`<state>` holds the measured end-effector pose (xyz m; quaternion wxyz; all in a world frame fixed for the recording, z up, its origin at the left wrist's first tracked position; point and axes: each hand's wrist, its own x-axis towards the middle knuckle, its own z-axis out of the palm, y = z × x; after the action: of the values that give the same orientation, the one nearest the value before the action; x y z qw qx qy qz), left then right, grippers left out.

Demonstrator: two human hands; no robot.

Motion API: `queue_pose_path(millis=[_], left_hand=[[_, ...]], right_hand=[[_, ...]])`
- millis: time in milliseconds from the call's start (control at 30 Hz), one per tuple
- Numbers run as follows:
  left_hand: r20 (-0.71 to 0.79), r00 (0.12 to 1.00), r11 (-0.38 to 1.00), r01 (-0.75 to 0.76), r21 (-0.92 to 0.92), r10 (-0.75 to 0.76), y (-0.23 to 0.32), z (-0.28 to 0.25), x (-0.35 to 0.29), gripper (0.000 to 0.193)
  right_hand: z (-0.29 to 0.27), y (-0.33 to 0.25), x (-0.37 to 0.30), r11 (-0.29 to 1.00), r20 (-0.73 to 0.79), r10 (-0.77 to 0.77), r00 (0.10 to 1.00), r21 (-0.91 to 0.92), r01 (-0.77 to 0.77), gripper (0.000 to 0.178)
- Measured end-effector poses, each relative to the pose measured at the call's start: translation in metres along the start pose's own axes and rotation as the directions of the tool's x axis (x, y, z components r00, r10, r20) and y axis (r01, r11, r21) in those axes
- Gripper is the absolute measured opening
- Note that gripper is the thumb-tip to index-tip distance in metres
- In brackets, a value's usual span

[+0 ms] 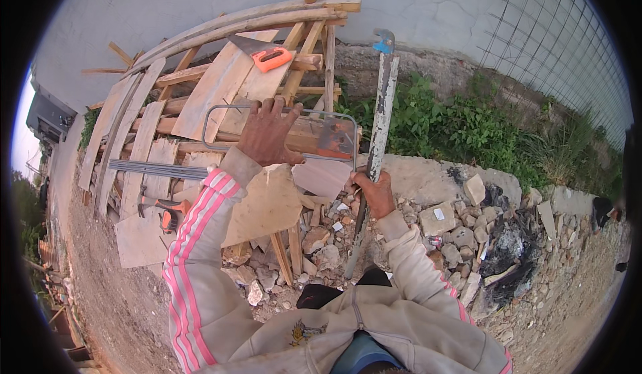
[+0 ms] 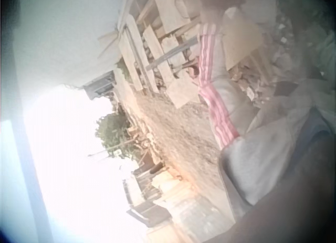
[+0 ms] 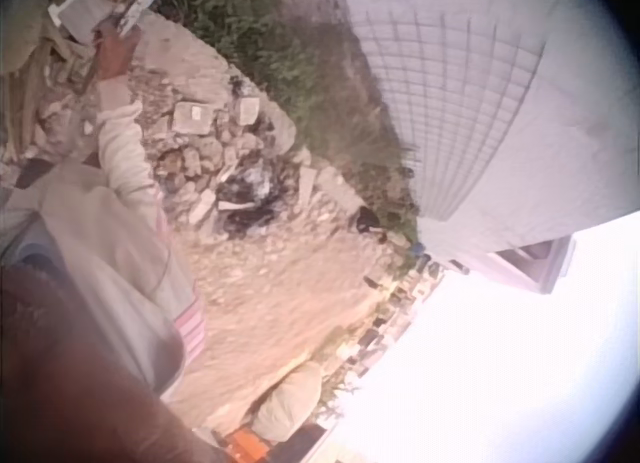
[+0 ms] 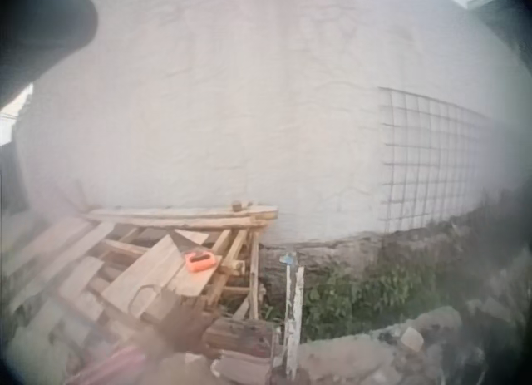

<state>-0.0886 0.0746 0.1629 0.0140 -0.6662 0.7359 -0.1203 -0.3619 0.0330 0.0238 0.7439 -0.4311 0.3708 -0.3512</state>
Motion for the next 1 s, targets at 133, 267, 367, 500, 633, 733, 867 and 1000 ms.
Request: queue_pose_path(millis=[133,267,367,500,633,733,867,1000], left_hand=[[-0.053,0.958,0.959,0.281,-0.021,-0.282,0.046,0.012,-0.041,0.116],[-0.006,0.862,0.856,0.503,-0.121,-0.508,0.088,0.036,-0.056,0.115],[-0.003,0.8,0.787,0.59,-0.182,-0.6,0.112,0.04,-0.058,0.109],[0.036,0.746,0.725,0.657,-0.207,-0.665,0.131,0.045,-0.063,0.11],[0.039,0.688,0.67,0.716,-0.197,-0.724,0.145,0.048,-0.065,0.11],[0.05,0.65,0.632,0.752,-0.188,-0.758,0.15,0.044,-0.06,0.11],[-0.006,0.63,0.621,0.764,-0.175,-0.776,0.154,0.048,-0.063,0.109],[0.079,0.672,0.654,0.736,-0.172,-0.736,0.137,0.038,-0.061,0.109]], right_hand=[[-0.029,-0.019,0.039,0.987,0.09,-0.072,0.993,-0.139,0.084,0.014],[-0.049,-0.038,0.08,0.95,0.186,-0.038,0.982,-0.298,0.093,0.014],[-0.053,-0.041,0.099,0.909,0.236,-0.009,0.972,-0.403,0.107,0.017],[-0.057,-0.045,0.112,0.846,0.306,0.027,0.952,-0.515,0.142,0.023],[-0.056,-0.051,0.121,0.803,0.376,0.033,0.926,-0.562,0.2,0.028],[-0.054,-0.05,0.134,0.8,0.369,-0.007,0.929,-0.555,0.227,0.026],[-0.046,-0.05,0.133,0.859,0.382,0.055,0.922,-0.489,0.151,0.024],[-0.049,-0.043,0.13,0.899,0.394,0.061,0.917,-0.42,0.12,0.023]])
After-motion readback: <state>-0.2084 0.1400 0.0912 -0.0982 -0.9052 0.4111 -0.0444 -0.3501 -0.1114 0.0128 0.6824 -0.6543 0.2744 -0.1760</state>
